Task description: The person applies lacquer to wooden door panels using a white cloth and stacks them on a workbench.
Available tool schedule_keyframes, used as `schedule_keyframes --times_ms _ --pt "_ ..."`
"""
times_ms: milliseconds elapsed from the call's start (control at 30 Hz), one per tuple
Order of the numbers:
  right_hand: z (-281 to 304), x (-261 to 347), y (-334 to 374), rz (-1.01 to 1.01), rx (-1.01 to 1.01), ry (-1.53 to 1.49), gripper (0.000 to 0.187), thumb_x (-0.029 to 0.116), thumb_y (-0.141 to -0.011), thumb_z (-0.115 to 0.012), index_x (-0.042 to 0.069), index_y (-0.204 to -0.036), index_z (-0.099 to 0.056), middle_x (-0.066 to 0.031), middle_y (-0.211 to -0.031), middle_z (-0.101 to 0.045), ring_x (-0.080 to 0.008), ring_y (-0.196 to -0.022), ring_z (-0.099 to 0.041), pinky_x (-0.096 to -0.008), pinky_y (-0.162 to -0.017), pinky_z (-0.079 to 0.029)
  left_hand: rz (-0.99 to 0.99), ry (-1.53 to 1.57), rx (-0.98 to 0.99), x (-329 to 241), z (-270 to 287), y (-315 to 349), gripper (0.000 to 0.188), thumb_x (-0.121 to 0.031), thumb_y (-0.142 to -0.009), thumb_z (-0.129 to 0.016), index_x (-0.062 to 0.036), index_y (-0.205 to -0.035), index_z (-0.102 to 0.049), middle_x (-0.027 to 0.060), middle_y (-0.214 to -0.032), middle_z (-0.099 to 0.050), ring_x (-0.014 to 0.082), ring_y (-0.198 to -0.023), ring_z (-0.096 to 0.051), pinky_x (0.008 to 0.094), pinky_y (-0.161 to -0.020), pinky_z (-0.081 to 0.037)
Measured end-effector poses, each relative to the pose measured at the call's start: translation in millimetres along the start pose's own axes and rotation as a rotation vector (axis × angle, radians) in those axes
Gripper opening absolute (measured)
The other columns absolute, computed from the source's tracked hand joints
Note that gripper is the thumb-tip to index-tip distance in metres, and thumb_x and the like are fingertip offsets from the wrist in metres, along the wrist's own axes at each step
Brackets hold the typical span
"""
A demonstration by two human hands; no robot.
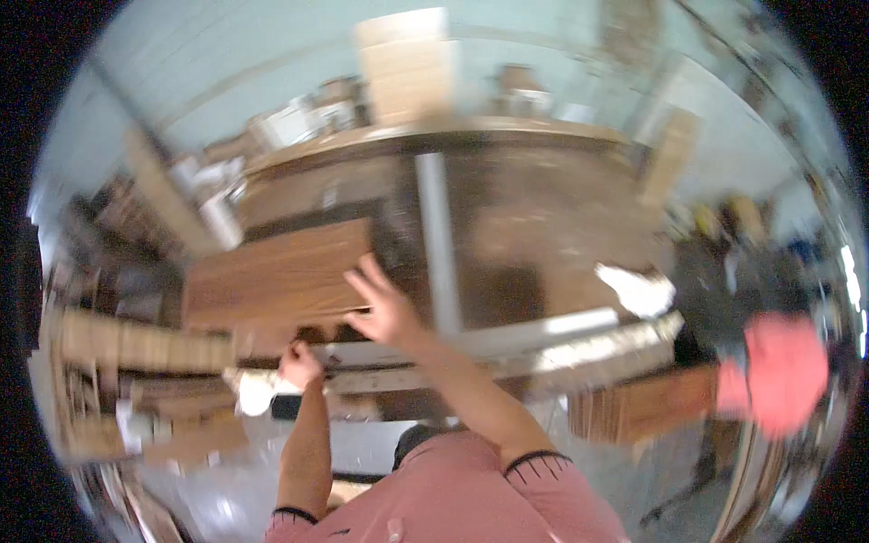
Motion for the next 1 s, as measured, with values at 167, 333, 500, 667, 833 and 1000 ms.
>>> schedule_keyframes --times_ms 167,333,500,667,833,1000 --pt "9.8 -19.9 68.8 -0.150 -0.066 0.085 0.060 0.038 -0.094 -0.066 0.011 -0.145 -0.051 -0.0181 -0.153 -0.045 -0.0385 -0.138 -0.045 -0.0464 -0.114 -0.039 -0.012 -0.020 -0.011 15.5 0.9 3.0 0.031 -0.038 -0.094 -0.058 -0.0102 -0.091 -0.073 0.0152 -0.086 -0.075 0.0376 -0.077 -0.069 0.0515 -0.074 -0.049" --pt "60.4 -20.3 222.7 -0.596 -0.165 -0.059 0.043 0.029 -0.097 -0.064 0.009 -0.134 -0.060 -0.0163 -0.144 -0.054 -0.0339 -0.131 -0.053 -0.0453 -0.109 -0.045 -0.070 -0.222 0.026 12.5 -7.0 -0.3 0.035 -0.046 -0.096 -0.050 -0.0169 -0.098 -0.069 0.0084 -0.099 -0.074 0.0324 -0.090 -0.066 0.0464 -0.085 -0.040" --pt "136.9 22.6 373.3 -0.669 -0.563 0.438 0.031 0.020 -0.092 -0.069 0.012 -0.122 -0.068 -0.0131 -0.122 -0.068 -0.0320 -0.108 -0.065 -0.0411 -0.092 -0.054 -0.079 -0.287 0.129 19.2 -14.1 -4.3 0.046 -0.052 -0.097 -0.047 -0.0184 -0.115 -0.072 0.0067 -0.110 -0.075 0.0301 -0.094 -0.068 0.0448 -0.096 -0.038" --pt "239.2 15.3 514.9 -0.783 -1.149 0.515 0.028 0.013 -0.089 -0.069 0.006 -0.116 -0.069 -0.0156 -0.111 -0.068 -0.0300 -0.102 -0.068 -0.0379 -0.092 -0.054 -0.071 -0.382 0.300 7.6 -14.8 -3.6 0.055 -0.058 -0.097 -0.047 -0.0208 -0.132 -0.068 0.0070 -0.122 -0.072 0.0304 -0.108 -0.068 0.0477 -0.103 -0.036" --pt "336.2 -26.1 600.4 -0.778 -1.645 0.621 0.034 0.021 -0.088 -0.069 0.002 -0.116 -0.067 -0.0204 -0.112 -0.066 -0.0390 -0.109 -0.062 -0.0464 -0.097 -0.050 -0.280 -0.345 0.145 59.8 -21.2 -22.4 0.050 -0.046 -0.100 -0.056 -0.0011 -0.118 -0.069 0.0187 -0.113 -0.071 0.0388 -0.106 -0.065 0.0468 -0.095 -0.049" --pt "381.3 -68.9 672.9 -1.553 -1.619 0.445 0.087 0.052 -0.079 -0.076 0.002 -0.144 -0.047 -0.0252 -0.138 -0.052 -0.0426 -0.128 -0.050 -0.0468 -0.110 -0.042 -0.612 -0.305 0.201 13.7 -32.3 69.6 0.051 -0.045 -0.102 -0.055 0.0001 -0.122 -0.066 0.0229 -0.119 -0.067 0.0396 -0.108 -0.063 0.0510 -0.090 -0.051"
Point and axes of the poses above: each hand's wrist, its own y-axis away from the middle knuckle, its own z-axis out of the back of the hand, x = y × z, the point moved 7 cm from there along -y, towards the middle knuckle
